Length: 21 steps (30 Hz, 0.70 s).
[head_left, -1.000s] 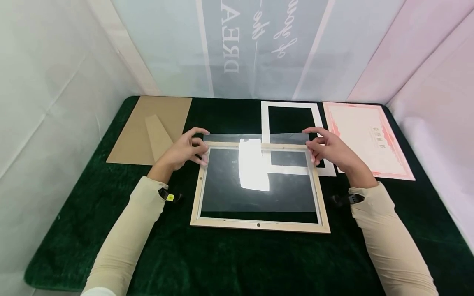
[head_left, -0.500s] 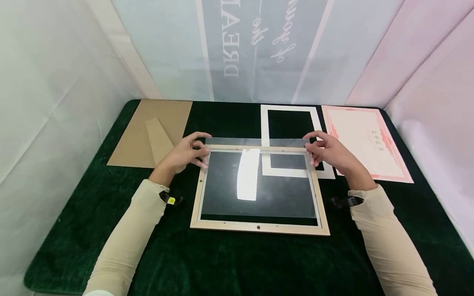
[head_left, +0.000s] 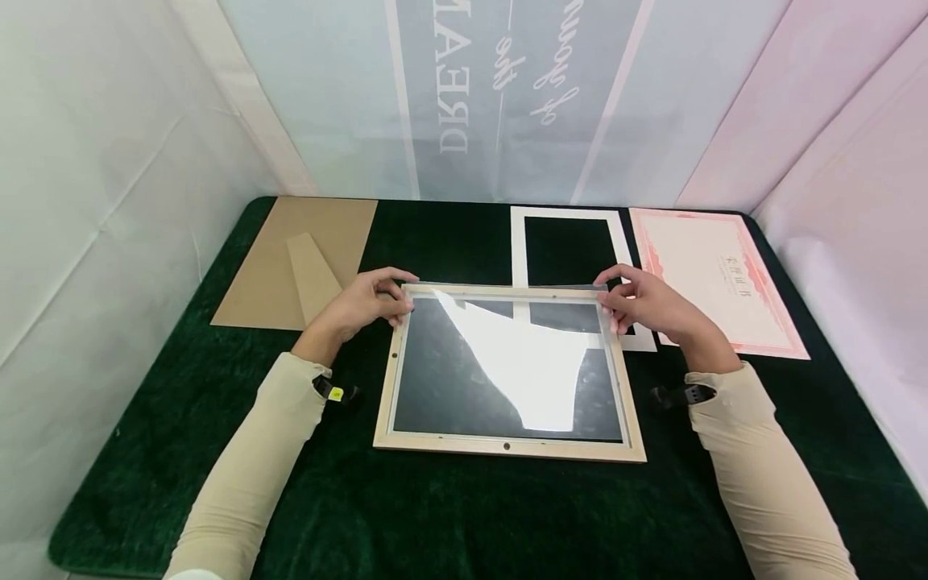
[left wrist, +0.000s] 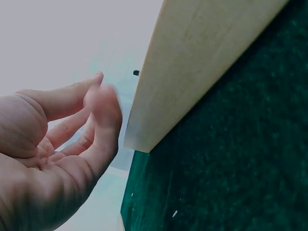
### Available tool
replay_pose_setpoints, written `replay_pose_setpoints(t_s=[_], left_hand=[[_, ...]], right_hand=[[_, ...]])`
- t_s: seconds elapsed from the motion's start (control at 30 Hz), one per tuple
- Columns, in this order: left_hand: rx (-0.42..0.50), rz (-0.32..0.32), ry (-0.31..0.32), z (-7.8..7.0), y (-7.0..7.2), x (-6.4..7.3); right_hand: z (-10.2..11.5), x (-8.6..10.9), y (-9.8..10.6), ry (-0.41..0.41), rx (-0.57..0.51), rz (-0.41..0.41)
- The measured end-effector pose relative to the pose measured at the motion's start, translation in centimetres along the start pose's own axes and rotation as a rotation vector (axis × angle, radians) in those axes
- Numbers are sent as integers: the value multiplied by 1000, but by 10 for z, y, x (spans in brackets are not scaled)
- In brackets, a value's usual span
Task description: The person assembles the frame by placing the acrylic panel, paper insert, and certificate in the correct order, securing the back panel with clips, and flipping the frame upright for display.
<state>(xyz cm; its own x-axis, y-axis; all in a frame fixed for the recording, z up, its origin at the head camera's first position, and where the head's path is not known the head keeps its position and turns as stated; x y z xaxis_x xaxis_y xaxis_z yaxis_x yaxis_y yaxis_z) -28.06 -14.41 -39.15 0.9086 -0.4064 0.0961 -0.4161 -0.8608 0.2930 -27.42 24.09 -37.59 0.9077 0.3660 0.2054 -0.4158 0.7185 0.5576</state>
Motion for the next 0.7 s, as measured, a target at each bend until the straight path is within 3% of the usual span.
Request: replay_pose_setpoints(t_s=[0.2,0.7], left_hand=[[-128,-37,31,2,2,0],[-243,-70,68,5,2,-1]], right_hand=[[0,0,-3,7,11,26],[0,-2,-11,27,-9,84]])
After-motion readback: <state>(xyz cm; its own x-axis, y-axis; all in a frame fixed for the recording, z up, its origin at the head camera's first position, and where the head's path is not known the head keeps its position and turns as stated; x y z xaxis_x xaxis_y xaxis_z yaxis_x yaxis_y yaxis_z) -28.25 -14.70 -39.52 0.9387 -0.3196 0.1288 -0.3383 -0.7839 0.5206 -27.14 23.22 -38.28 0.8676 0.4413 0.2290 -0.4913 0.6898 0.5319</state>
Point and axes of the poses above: each hand's wrist, its own x-axis away from the middle knuckle, its own y-axis out of the back of the hand, z = x × y, the point moved 9 cm from there along -x, towards the middle knuckle, and after that the axes turned 1 degree about -y, right-handed, at the moved point
